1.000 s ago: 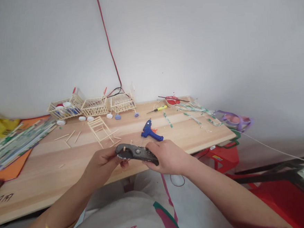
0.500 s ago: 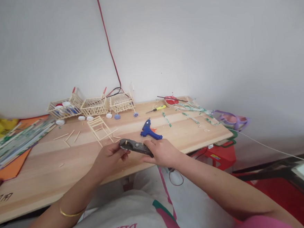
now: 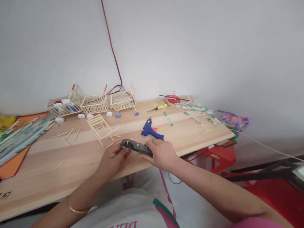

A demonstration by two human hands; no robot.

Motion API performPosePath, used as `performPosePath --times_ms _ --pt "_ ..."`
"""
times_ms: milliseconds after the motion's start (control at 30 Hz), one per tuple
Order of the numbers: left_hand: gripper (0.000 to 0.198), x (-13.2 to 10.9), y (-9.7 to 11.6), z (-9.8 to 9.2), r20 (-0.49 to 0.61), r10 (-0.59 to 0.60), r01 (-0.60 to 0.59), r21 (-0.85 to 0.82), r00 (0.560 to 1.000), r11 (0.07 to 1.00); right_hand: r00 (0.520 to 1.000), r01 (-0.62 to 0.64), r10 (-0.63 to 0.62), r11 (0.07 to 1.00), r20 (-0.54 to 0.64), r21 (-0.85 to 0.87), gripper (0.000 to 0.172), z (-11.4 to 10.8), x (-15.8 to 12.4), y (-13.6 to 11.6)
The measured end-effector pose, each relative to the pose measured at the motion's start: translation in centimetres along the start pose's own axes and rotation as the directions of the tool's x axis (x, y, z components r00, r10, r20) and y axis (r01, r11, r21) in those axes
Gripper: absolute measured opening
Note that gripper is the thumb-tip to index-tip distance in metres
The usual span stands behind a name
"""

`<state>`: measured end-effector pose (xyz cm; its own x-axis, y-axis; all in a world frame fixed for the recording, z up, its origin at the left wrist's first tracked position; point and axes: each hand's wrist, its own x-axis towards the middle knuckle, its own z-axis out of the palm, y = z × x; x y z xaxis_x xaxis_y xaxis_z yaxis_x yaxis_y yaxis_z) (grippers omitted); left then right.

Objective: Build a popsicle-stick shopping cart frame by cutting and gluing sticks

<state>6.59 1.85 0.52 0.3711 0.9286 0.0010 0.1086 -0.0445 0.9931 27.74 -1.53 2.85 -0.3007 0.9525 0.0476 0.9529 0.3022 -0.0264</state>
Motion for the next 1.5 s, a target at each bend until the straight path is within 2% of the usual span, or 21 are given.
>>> performPosePath --times_ms 100,233,400,667,733,800,867,900,967,1033,1133,1300,1400,1500 --pt "0.021 0.0 -0.2 0.2 0.013 -0.041 0.042 -0.055 0.999 0.998 0.998 0.065 -0.065 0.998 0.019 -0.01 0.052 0.5 0.4 0.4" --pt "0.022 -0.1 -0.2 0.5 0.015 -0.094 0.095 -0.113 0.995 0.989 0.991 0.109 -0.106 0.994 0.085 -0.028 0.052 0.3 1.1 0.8" --pt "0.023 0.1 -0.2 0.5 -0.016 -0.102 0.099 -0.132 0.995 0.986 0.983 0.109 -0.099 0.992 0.153 -0.06 0.051 -0.6 1.9 0.9" --pt "0.024 0.3 0.3 0.6 -0.008 -0.117 0.115 -0.125 0.993 0.985 0.988 0.053 -0.042 0.996 0.148 -0.073 0.051 -1.2 1.6 1.1" --pt "0.025 0.2 0.5 0.5 -0.002 -0.112 0.111 -0.13 0.994 0.985 0.993 -0.045 0.051 0.997 0.104 -0.056 0.054 -1.6 1.7 2.4" --pt "0.024 0.0 0.7 0.3 0.007 -0.129 0.128 -0.168 0.992 0.977 0.969 -0.237 0.239 0.971 0.063 -0.03 0.06 -2.0 1.8 4.5" --pt "0.02 0.0 0.8 0.0 0.037 -0.174 0.178 -0.266 0.984 0.947 0.886 -0.461 0.461 0.887 0.052 -0.013 0.068 -2.1 2.0 7.0" --pt "0.018 -0.1 0.8 -0.1 0.061 -0.201 0.21 -0.325 0.978 0.922 0.845 -0.53 0.529 0.848 0.08 -0.008 0.072 -1.9 2.0 8.3" --pt "0.017 0.0 0.9 -0.5 0.111 -0.243 0.267 -0.42 0.964 0.867 0.768 -0.629 0.626 0.777 0.136 -0.021 0.079 -1.4 1.8 10.4" --pt "0.018 0.1 1.1 -0.8 0.137 -0.274 0.307 -0.47 0.952 0.828 0.742 -0.66 0.666 0.746 0.081 -0.083 0.082 -0.5 1.5 11.8" --pt "0.02 0.3 1.5 -0.8 0.134 -0.336 0.357 -0.489 0.932 0.796 0.77 -0.636 0.634 0.753 -0.074 -0.167 0.084 1.0 1.3 12.7" --pt "0.019 0.9 1.7 0.2 0.093 -0.39 0.381 -0.501 0.916 0.777 0.827 -0.557 0.542 0.824 -0.147 -0.099 0.084 1.5 2.2 12.9" --pt "0.014 1.4 1.6 0.8 -0.007 -0.341 0.307 -0.422 0.94 0.853 0.874 -0.429 0.409 0.903 -0.261 -0.019 0.066 0.8 3.0 11.7" --pt "0.007 2.0 1.6 1.0 -0.129 -0.208 0.19 -0.141 0.97 0.972 0.941 -0.213 0.239 0.968 -0.241 0.13 0.045 0.2 3.6 9.5"
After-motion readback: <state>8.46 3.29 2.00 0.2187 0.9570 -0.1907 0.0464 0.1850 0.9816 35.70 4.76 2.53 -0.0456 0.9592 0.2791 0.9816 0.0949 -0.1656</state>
